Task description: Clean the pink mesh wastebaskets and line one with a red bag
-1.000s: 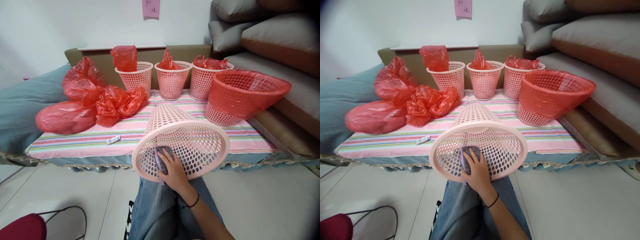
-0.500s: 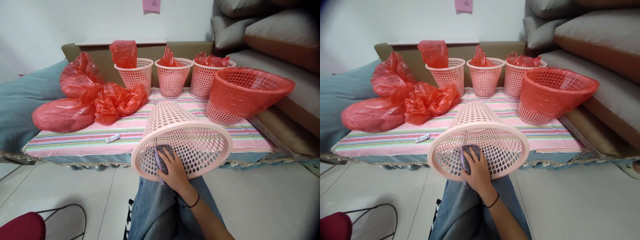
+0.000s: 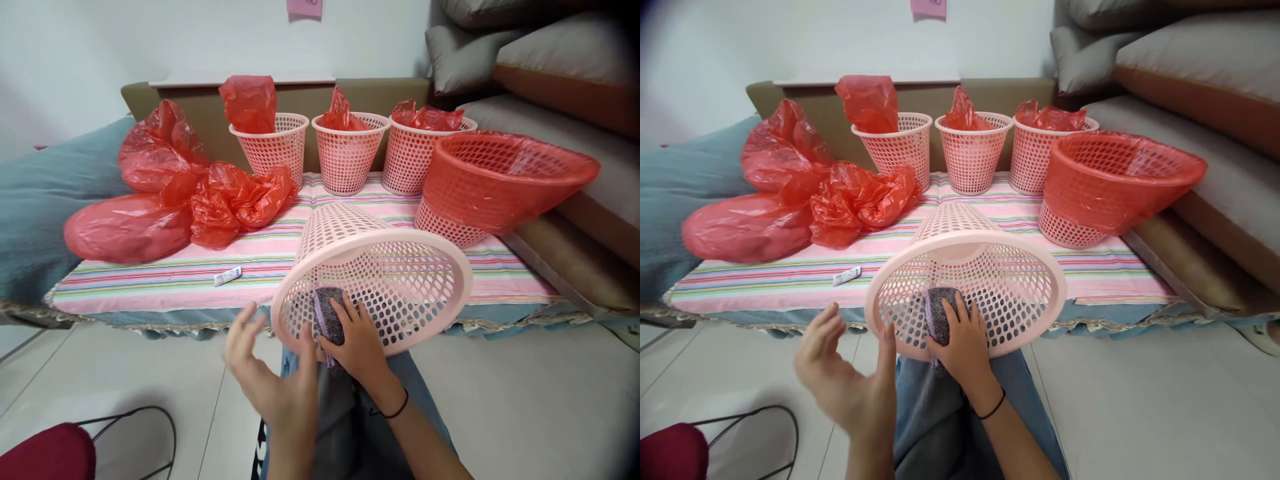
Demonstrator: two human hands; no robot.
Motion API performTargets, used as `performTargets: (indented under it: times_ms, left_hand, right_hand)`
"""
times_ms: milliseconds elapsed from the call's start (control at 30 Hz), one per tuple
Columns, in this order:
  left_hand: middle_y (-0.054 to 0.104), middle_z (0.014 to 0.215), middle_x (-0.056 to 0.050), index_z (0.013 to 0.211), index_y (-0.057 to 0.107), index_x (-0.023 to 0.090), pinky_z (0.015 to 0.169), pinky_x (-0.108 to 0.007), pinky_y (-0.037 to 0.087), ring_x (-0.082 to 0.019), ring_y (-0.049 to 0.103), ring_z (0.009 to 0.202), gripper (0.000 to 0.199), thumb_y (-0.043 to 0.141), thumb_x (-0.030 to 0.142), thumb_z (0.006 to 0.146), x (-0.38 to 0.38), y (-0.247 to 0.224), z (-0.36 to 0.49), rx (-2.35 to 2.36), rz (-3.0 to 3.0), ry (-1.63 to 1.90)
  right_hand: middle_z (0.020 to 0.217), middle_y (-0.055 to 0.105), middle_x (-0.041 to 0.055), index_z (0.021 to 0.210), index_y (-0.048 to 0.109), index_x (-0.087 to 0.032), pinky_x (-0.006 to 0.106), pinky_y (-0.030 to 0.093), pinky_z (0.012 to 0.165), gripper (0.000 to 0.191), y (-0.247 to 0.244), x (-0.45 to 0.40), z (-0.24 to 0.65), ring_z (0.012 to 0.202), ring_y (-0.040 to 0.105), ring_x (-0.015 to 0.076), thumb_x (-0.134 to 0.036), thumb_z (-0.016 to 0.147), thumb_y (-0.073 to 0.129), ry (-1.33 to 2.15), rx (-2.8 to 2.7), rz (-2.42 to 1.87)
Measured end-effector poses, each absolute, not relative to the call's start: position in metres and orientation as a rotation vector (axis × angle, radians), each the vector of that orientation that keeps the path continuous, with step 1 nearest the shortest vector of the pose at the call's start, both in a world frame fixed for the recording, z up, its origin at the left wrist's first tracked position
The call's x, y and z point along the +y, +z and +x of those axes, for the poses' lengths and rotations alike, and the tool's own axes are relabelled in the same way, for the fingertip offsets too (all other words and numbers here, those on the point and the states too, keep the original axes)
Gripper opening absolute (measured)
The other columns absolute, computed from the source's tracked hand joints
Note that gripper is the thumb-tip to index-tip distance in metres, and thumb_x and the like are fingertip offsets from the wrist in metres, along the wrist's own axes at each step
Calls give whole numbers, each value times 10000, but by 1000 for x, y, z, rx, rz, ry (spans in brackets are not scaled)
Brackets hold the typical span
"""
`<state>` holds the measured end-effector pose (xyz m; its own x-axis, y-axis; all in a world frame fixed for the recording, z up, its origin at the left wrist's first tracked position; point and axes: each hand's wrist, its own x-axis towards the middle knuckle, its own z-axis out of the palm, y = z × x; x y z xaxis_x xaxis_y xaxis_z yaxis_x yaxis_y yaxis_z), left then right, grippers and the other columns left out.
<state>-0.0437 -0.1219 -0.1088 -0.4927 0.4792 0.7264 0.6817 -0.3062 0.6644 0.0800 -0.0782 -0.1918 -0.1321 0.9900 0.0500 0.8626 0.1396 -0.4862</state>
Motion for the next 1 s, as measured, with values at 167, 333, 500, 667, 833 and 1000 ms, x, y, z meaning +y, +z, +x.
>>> performTargets:
  times_ms: [167,333,500,667,833,1000]
  left_hand:
    - [405,1569,-121,1431,463,266,1090,-386,447,-267,457,1400,650,736,314,844,-81,-168,-61,-1936,-1394,-2340]
    - [674,1294,-131,1286,633,182,1044,-422,496,-279,649,1190,474,688,414,876,-65,-196,-54,-2040,-1200,-2789]
    - [753,1096,-94,1128,728,162,988,-382,516,-268,684,1104,378,706,414,847,-33,-167,-45,-2031,-1382,-2725]
    - [761,922,-50,1028,754,154,907,-330,516,-241,688,989,319,670,400,844,21,-115,-43,-2054,-1764,-2477]
    - [758,885,-35,962,761,157,844,-320,520,-230,677,899,283,628,380,849,73,-73,-39,-1928,-2146,-2294]
    - [776,972,-46,985,764,156,891,-352,526,-242,694,931,264,613,326,852,110,-53,-27,-1806,-2457,-2196]
  right_hand:
    - [1581,373,156,1475,495,-224,579,330,1137,702,-185,-78,77,1374,431,392,-303,801,676,543,-2097,-1829]
    - [1630,303,26,1484,474,-345,598,318,1139,758,-177,-64,92,1414,356,424,-266,759,680,704,-2252,-1616]
    - [1560,430,89,1436,536,-253,548,330,1152,748,-170,-36,111,1390,438,343,-162,700,625,847,-2157,-1345]
    - [1413,596,81,1374,571,-210,441,382,1145,658,-157,15,135,1324,531,272,-222,720,641,1176,-1838,-785]
    - [1387,613,103,1366,572,-162,418,433,1107,636,-158,109,141,1258,583,257,-218,733,599,928,-1506,-1045]
    - [1317,665,94,1277,656,-179,417,435,1103,586,-185,183,124,1216,610,263,-134,695,600,765,-1684,-1266]
